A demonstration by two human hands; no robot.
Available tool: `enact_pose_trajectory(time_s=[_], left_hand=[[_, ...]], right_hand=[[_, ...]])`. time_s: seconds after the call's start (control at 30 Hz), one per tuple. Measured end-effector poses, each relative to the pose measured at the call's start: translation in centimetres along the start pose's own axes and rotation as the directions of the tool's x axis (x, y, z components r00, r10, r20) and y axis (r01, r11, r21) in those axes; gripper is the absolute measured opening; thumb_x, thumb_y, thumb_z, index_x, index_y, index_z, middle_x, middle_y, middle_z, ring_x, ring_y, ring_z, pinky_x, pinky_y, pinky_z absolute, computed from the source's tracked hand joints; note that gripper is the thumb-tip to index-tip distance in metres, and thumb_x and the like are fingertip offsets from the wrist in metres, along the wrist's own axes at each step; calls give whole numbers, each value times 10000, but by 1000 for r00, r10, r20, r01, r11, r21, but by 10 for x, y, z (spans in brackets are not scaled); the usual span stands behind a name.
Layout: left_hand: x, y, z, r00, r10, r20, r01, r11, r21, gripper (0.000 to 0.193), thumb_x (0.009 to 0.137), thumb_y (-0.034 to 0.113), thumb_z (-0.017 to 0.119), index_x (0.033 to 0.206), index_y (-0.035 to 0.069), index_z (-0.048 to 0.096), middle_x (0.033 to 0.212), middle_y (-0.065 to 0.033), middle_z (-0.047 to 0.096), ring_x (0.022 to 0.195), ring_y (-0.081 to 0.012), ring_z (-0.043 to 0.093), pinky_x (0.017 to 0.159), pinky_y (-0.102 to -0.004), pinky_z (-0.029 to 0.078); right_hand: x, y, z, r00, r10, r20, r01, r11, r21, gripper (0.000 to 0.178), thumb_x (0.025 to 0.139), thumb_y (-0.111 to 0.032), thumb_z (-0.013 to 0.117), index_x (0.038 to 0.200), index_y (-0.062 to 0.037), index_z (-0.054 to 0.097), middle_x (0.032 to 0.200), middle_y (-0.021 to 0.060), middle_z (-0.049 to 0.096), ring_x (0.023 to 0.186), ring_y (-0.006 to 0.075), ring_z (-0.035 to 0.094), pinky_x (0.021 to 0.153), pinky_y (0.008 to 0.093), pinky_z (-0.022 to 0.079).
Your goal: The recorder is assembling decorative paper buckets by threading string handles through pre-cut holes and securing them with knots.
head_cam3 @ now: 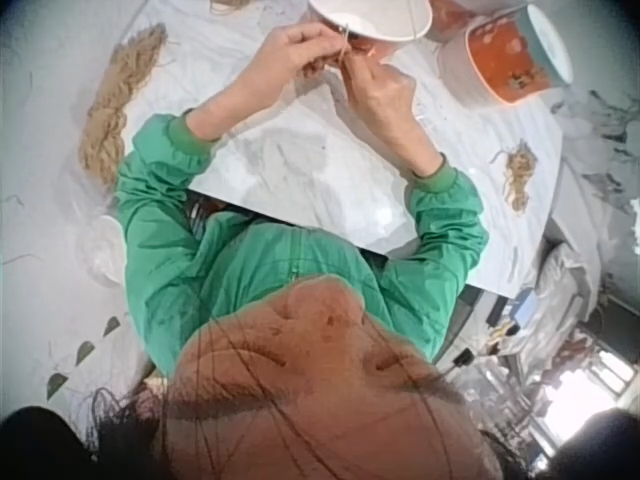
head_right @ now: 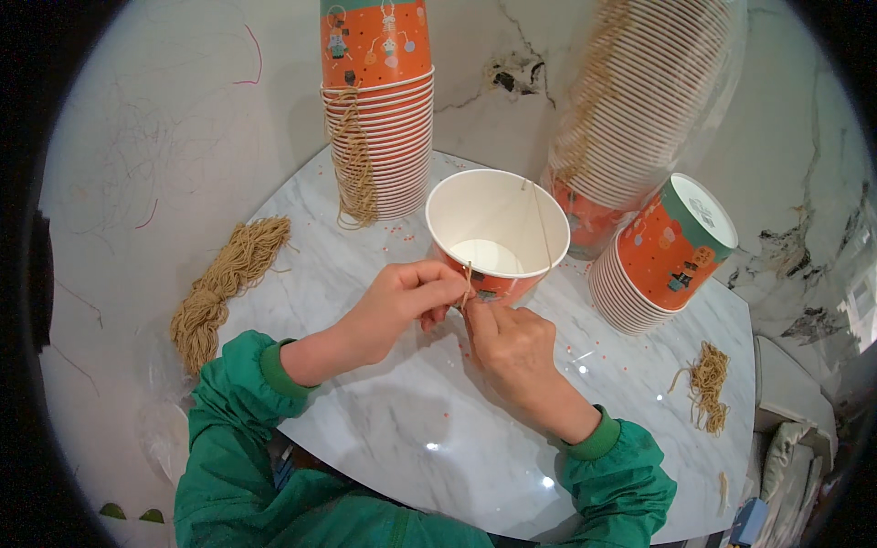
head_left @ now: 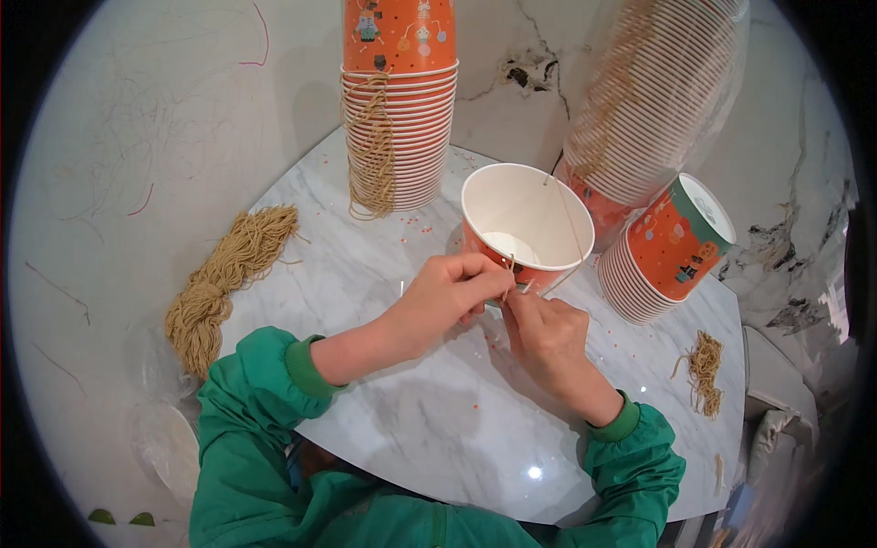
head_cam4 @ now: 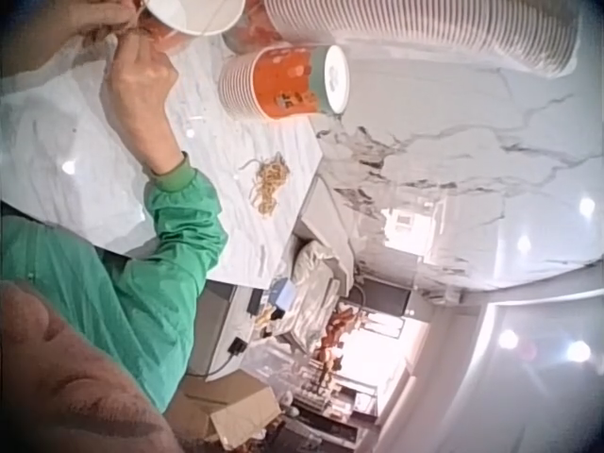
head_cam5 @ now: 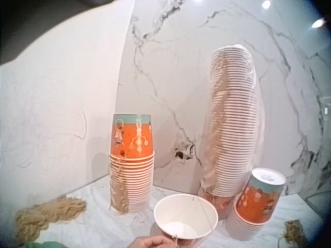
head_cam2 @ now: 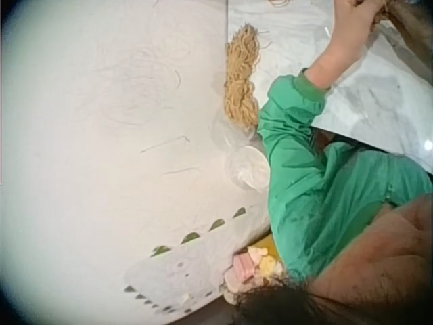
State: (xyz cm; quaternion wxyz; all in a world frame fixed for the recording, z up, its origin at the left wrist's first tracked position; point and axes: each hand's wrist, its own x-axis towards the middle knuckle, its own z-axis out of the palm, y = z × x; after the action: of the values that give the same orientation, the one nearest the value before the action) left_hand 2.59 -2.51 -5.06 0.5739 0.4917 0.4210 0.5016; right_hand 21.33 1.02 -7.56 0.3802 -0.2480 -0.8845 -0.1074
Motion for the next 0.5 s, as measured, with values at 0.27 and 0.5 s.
enact_pose_trajectory(time_s=[0.27, 0.5], left_hand=[[-1, -4, 7, 995, -94, -44, 90, 992, -87, 118, 901, 150, 707, 963, 51, 689, 826, 39, 605, 721, -44, 510, 633, -215, 412], [6, -19, 1, 985, 126, -116, -119, 991, 68, 101, 891, 112, 706, 942, 28, 683, 837, 35, 619, 731, -42, 518, 624, -207, 408]], right_hand=[[-4, 3, 2, 979, -189, 71, 201, 944, -262, 290, 718, -71, 682, 986, 34, 653, 697, 53, 542, 588, 172, 571, 486, 307, 405], [0, -2, -2, 973, -205, 110, 229, 928, -296, 408, 686, -128, 682, 1047, 60, 658, 750, 54, 559, 675, 168, 596, 524, 295, 417]])
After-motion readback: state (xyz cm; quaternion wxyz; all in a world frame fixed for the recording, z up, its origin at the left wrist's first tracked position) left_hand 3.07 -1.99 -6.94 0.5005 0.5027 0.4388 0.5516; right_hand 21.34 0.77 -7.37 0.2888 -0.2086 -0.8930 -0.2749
